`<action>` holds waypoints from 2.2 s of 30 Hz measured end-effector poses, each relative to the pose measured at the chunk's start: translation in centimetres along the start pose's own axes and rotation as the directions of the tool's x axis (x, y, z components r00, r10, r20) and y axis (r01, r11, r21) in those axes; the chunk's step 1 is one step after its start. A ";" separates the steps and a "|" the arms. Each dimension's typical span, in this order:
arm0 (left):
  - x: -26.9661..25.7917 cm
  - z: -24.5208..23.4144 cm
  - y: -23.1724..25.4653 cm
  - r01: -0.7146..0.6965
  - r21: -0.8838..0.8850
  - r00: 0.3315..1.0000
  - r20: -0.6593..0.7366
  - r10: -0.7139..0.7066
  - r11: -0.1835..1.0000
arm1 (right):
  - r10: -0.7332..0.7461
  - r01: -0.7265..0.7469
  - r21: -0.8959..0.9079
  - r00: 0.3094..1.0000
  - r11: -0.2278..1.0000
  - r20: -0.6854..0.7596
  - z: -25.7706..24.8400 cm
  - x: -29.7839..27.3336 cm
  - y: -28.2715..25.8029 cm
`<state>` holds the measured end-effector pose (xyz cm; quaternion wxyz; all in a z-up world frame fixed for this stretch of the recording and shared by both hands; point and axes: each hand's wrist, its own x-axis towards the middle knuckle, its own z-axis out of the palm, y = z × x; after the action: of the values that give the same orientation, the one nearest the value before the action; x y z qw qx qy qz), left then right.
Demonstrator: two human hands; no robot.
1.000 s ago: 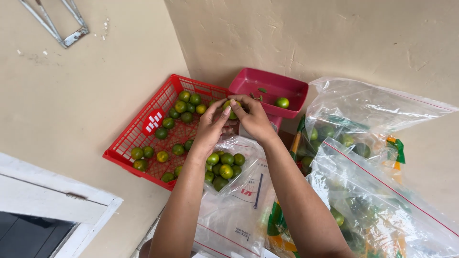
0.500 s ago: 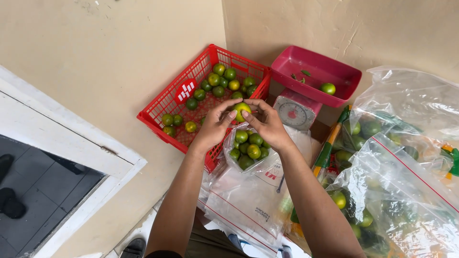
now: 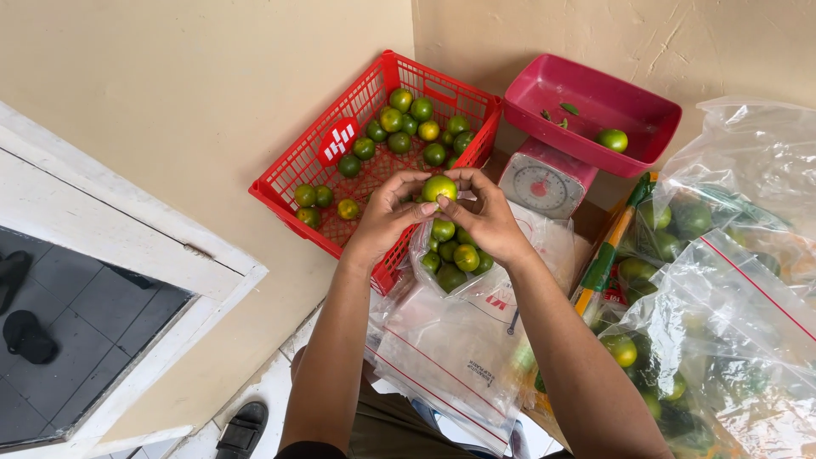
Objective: Sorting small green fruits from a crate into a bowl and then into a plastic bag for weighing and packaging.
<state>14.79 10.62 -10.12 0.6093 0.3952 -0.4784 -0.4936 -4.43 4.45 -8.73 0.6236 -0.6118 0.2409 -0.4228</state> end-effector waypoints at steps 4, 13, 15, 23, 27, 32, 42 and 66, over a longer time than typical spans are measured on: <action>-0.5 0.6 0.8 -0.023 0.023 1.000 -0.006 0.023 0.999 | 0.031 -0.031 0.046 0.999 0.998 0.009 0.9 -0.4 -0.7; -1.1 1.9 2.1 -0.101 0.137 0.993 0.066 0.093 0.985 | 0.075 -0.074 -0.042 0.997 0.996 0.022 1.3 -1.2 -1.8; -1.1 1.9 1.8 -0.104 0.130 0.993 0.067 0.096 0.986 | 0.061 -0.061 -0.031 0.998 0.998 0.012 1.0 -1.2 -1.2; -1.6 2.3 2.7 -0.084 0.262 0.991 0.118 0.055 0.961 | 0.014 -0.016 -0.074 1.000 0.997 -0.024 -1.1 -1.0 0.7; -1.3 1.8 2.1 -0.079 0.301 0.991 0.127 0.042 0.950 | 0.013 -0.015 -0.103 1.000 0.995 -0.017 -1.3 -1.2 0.7; -1.5 1.9 1.9 -0.048 0.298 0.994 0.108 0.016 0.953 | 0.059 -0.061 -0.094 0.998 0.994 -0.022 -1.6 -1.2 0.5; -1.6 2.1 2.4 -0.023 0.281 0.996 0.086 -0.002 0.959 | 0.277 -0.261 -0.349 0.961 0.900 -0.002 -2.9 -1.3 1.0; -1.7 2.4 2.4 -0.141 0.505 0.974 0.226 0.027 0.851 | 0.278 -0.087 -0.810 0.956 0.579 0.096 -2.7 -1.8 1.1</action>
<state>12.90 12.73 -7.57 0.4475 0.4685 -0.6722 -0.3583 -7.32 4.34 -10.59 0.3463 -0.8385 0.3983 -0.1354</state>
